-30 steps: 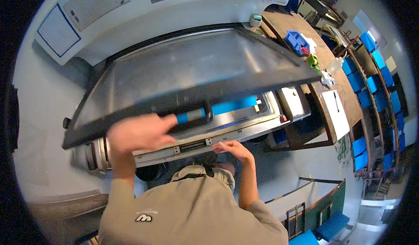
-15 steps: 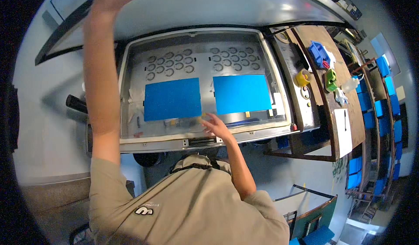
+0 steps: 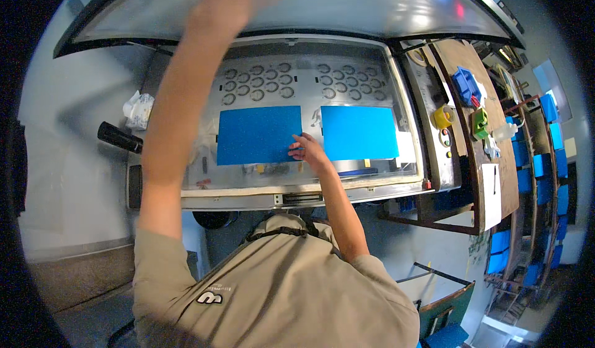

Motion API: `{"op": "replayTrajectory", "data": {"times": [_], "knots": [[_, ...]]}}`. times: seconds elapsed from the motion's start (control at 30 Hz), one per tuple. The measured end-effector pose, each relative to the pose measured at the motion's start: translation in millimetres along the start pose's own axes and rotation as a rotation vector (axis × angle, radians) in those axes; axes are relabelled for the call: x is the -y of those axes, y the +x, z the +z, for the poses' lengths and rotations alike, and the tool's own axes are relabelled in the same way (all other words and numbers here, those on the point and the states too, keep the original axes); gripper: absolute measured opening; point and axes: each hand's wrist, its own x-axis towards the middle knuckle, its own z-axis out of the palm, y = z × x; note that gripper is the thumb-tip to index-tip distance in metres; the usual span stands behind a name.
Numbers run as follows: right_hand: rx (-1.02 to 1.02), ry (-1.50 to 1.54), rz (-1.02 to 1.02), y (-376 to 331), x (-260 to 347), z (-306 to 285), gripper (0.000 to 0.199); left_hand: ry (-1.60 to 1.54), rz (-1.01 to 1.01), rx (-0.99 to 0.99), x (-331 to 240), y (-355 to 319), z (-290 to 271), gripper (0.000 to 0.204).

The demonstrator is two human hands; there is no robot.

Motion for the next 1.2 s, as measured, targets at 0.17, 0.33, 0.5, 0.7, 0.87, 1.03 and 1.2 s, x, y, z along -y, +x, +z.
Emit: {"op": "replayTrajectory", "data": {"times": [0.17,0.33,0.5,0.7,0.87,1.03,1.2], "knots": [[-0.053,0.220,0.079,29,-3,-33,0.050,-0.600,-0.247,0.478,-49,-156,-42,0.046],[-0.108,0.111,0.022,32,16,-20,0.023,-0.572,-0.871,1.233,-40,-393,-66,0.050],[-0.154,-0.207,-0.098,46,32,-7,0.033,-0.213,-1.017,1.292,-28,-481,-99,0.062],[-0.092,-0.377,-0.202,51,39,12,0.045,-0.233,-1.038,1.388,-25,-487,-111,0.072],[0.063,-0.477,-0.347,10,60,51,0.052,-0.265,-1.176,1.247,-1,-481,-111,0.071],[0.183,-0.244,-0.472,-15,60,29,0.051,-0.603,-1.735,0.868,20,-463,-100,0.082],[0.132,-0.059,-0.362,-28,60,-29,0.048,-1.284,-2.099,0.807,0,-436,-93,0.047]]}}
